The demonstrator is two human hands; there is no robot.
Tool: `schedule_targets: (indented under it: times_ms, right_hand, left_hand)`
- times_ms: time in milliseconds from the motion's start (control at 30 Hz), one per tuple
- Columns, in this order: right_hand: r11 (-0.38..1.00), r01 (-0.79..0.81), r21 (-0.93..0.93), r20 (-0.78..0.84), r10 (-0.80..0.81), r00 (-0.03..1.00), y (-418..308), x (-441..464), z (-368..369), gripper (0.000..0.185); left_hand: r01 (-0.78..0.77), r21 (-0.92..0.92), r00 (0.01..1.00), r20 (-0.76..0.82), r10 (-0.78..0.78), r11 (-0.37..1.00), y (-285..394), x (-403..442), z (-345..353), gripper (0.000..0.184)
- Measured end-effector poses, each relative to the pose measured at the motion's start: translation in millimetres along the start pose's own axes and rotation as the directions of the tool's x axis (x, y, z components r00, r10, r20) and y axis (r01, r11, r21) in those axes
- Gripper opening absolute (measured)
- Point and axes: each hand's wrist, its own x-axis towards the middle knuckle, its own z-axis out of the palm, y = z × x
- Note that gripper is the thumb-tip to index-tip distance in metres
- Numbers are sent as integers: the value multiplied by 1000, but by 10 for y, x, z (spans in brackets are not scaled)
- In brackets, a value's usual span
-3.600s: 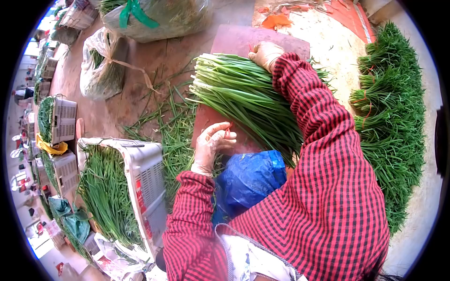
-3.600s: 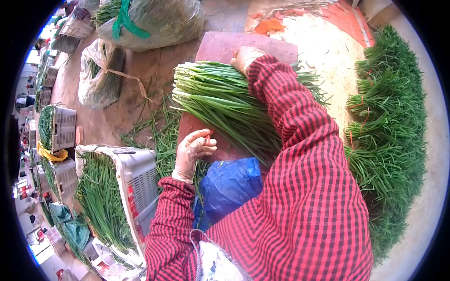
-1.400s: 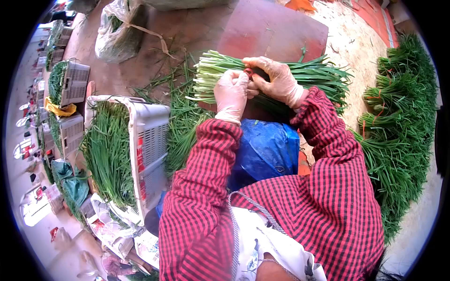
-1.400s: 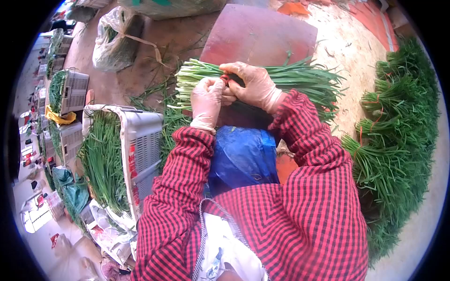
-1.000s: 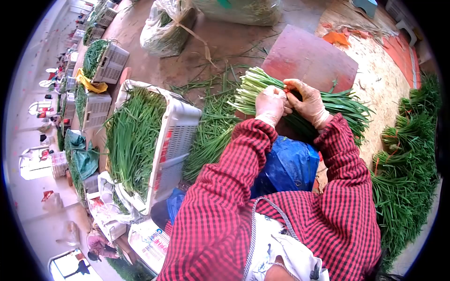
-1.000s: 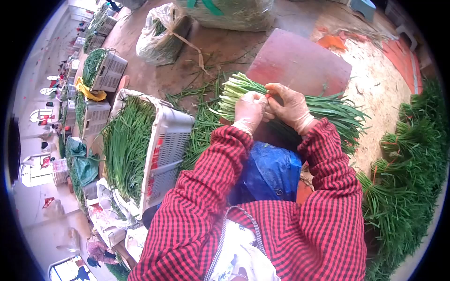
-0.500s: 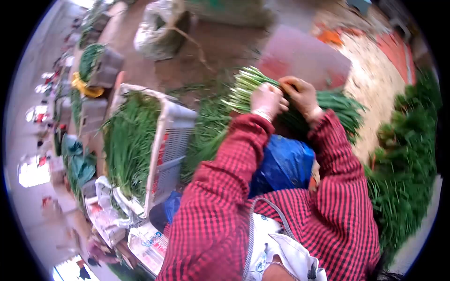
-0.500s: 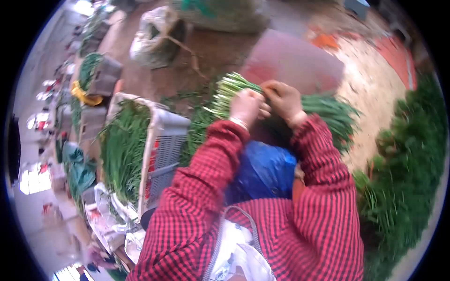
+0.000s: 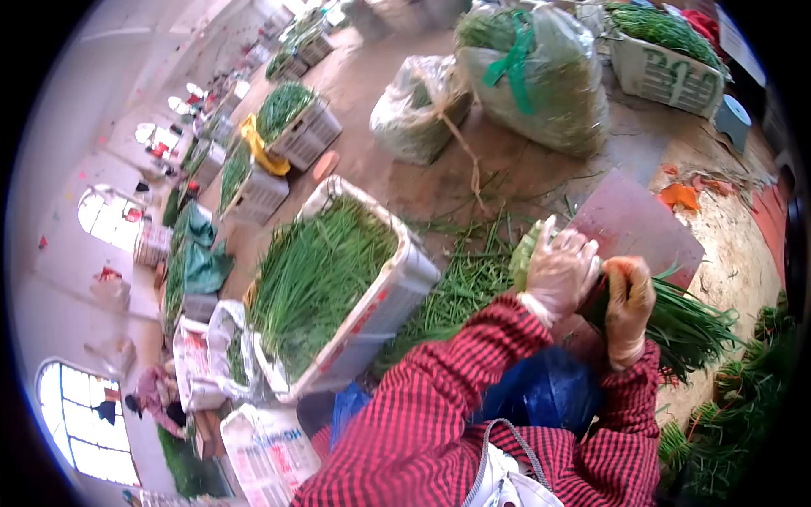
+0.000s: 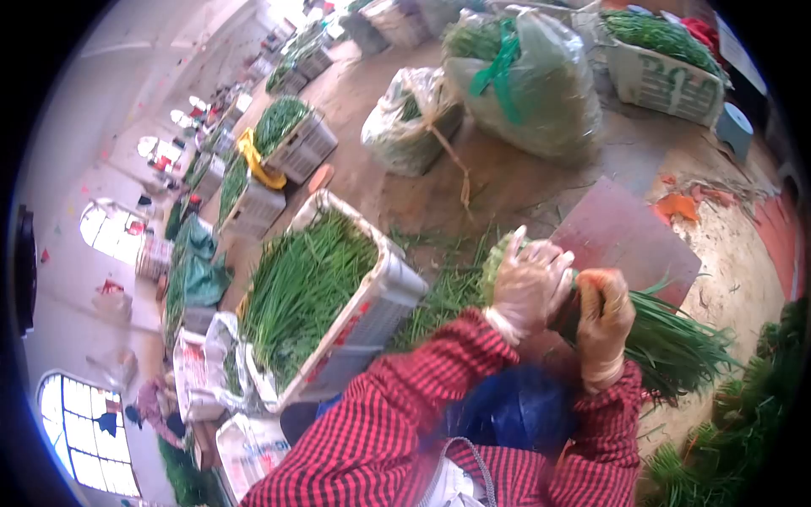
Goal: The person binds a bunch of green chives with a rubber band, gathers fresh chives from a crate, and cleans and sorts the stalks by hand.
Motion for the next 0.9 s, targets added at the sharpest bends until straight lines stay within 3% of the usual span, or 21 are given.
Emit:
schedule_targets:
  times_ms: [33, 100, 167, 233, 300, 333, 367, 433, 467, 500, 567, 633, 700, 833, 900]
  right_hand:
    - [1000, -6, -1, -21, 6, 1000, 33, -73, 12, 4]
    - [995, -101, -6, 102, 101, 990, 171, -252, 42, 5]
    - [988, -93, -121, 116, 107, 987, 409, -452, 41, 6]
    - [991, -127, -51, 72, 131, 989, 300, -406, -18, 7]
    - [995, -33, -94, 77, 40, 996, 254, -385, -43, 7]
    - [994, -29, -107, 99, 40, 994, 214, -367, -60, 8]
    - [995, -17, -96, 132, 29, 991, 207, -370, -70, 7]
    - [997, -2, -81, 188, 17, 982, 147, -361, -105, 6]
    - [996, -7, -85, 189, 23, 982, 140, -361, -120, 6]
    - [990, 58, -132, 251, -23, 968, 140, -355, -136, 5]
    - [977, 118, -179, 316, -57, 947, 221, -314, -125, 4]
    - [977, 73, -199, 106, -53, 993, 563, -189, 1, 4]
    - [958, -253, -132, 35, 260, 965, 1120, -136, 145, 4]
    - [990, -134, -43, -150, 126, 981, 995, 71, 237, 7]
    - [887, -327, 327, 35, 334, 942, 610, -68, 23, 12]
  left_hand:
    - [42, -4, 999, 34, -42, 999, 40, -46, 24, 29]
    - [111, 17, 989, 98, -112, 994, 23, -260, 276, 31]
    - [194, -77, 979, 83, -187, 978, -72, -532, 602, 34]
    - [140, -94, 976, 180, -122, 986, -93, -479, 486, 41]
    - [125, -217, 953, 298, -56, 968, -155, -380, 300, 55]
    - [129, -232, 928, 371, -35, 964, -161, -314, 212, 74]
    - [50, -146, 891, 454, 22, 988, -142, -252, 140, 94]
    - [-145, -5, 817, 563, 123, 989, -23, -179, 37, 108]
    - [-170, 16, 702, 704, 110, 985, 38, -125, 36, 117]
    - [-203, 46, 721, 683, 117, 978, 57, -171, 106, 116]
    - [-70, -41, 690, 719, 78, 997, 52, -197, 237, 107]
    - [-53, -64, 786, 613, 81, 997, 57, -252, 329, 89]
    - [22, -20, 764, 645, -4, 1000, 104, -235, 317, 98]
    - [42, -100, 703, 710, 42, 994, -3, -105, 170, 109]
    - [-164, -73, 732, 659, 171, 984, -128, -166, 107, 117]
